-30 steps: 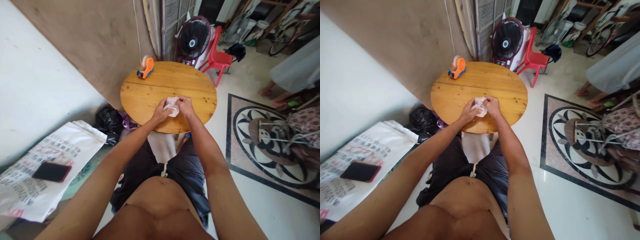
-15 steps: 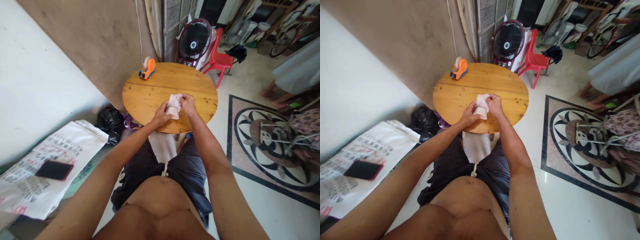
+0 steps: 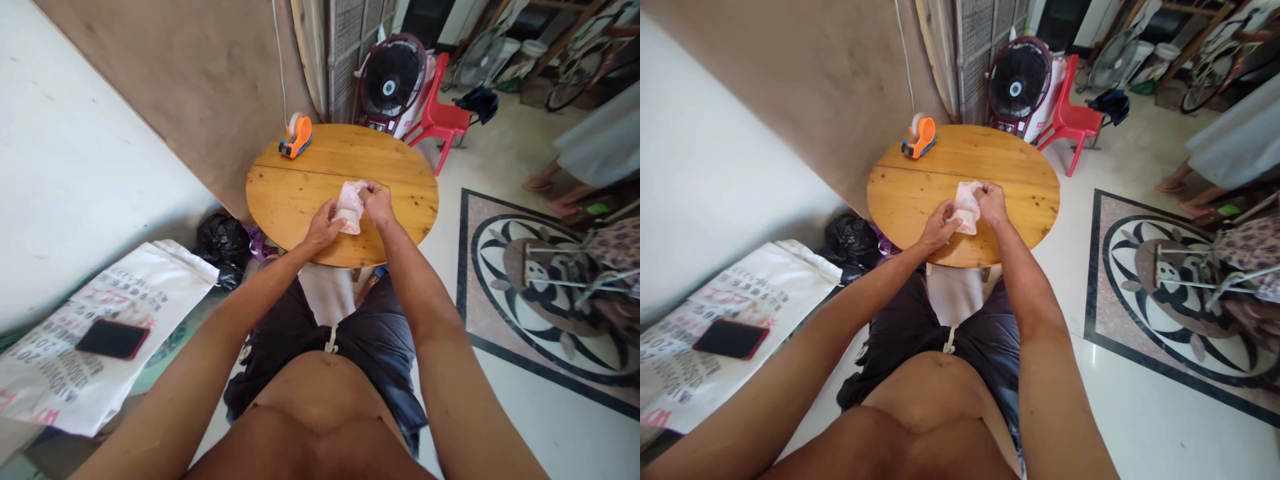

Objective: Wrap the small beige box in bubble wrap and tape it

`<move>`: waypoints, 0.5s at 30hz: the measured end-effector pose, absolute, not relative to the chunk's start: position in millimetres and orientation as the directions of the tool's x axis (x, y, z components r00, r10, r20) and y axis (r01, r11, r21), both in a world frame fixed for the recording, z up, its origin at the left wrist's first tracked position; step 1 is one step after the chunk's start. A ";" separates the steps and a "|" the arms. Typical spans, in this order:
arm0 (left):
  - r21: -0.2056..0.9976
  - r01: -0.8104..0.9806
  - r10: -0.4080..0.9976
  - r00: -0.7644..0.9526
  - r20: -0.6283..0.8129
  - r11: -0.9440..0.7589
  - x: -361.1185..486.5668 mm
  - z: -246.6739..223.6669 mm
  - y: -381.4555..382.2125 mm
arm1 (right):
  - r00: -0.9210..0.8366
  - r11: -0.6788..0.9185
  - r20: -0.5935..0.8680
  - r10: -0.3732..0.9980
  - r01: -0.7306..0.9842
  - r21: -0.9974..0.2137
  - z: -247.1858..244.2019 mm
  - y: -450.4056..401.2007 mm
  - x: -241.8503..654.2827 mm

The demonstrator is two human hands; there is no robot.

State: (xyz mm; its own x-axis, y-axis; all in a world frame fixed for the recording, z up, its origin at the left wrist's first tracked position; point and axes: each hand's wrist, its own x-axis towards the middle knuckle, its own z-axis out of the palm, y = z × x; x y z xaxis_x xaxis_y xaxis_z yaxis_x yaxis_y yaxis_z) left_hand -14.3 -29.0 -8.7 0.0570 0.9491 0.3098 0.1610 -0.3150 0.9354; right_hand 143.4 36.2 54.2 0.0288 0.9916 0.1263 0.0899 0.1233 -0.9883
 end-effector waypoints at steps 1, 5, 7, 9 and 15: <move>0.937 0.193 0.955 0.017 0.295 -0.293 -14.8 -7.7 -30.4 | 0.033 0.117 0.120 0.992 0.089 -0.989 53.2 39.4 142.6; 0.904 0.359 0.950 -0.119 0.290 -0.231 -16.5 -4.4 -33.1 | 0.053 0.097 0.104 0.993 0.123 -0.988 49.3 51.6 139.5; 0.892 0.401 0.945 -0.151 0.290 -0.210 -17.3 -1.9 -33.8 | 0.069 0.094 0.106 0.992 0.158 -0.983 47.1 56.8 138.2; 0.889 0.423 0.947 -0.175 0.269 -0.175 -18.5 1.6 -34.7 | 0.087 0.092 0.110 0.990 0.189 -0.978 44.1 61.6 137.1; 0.939 0.342 0.969 -0.220 0.111 -0.029 -25.7 11.6 -36.7 | 0.077 0.153 0.175 0.981 0.231 -0.961 27.4 77.0 138.1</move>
State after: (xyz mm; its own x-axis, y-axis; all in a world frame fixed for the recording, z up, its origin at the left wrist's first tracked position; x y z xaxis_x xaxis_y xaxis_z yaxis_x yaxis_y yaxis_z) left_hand -25.7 -36.7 11.6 -0.2202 0.9692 0.1105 0.3420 -0.0294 0.9392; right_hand 138.1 77.0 27.4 0.0770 0.9815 0.1753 0.2315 0.1534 -0.9607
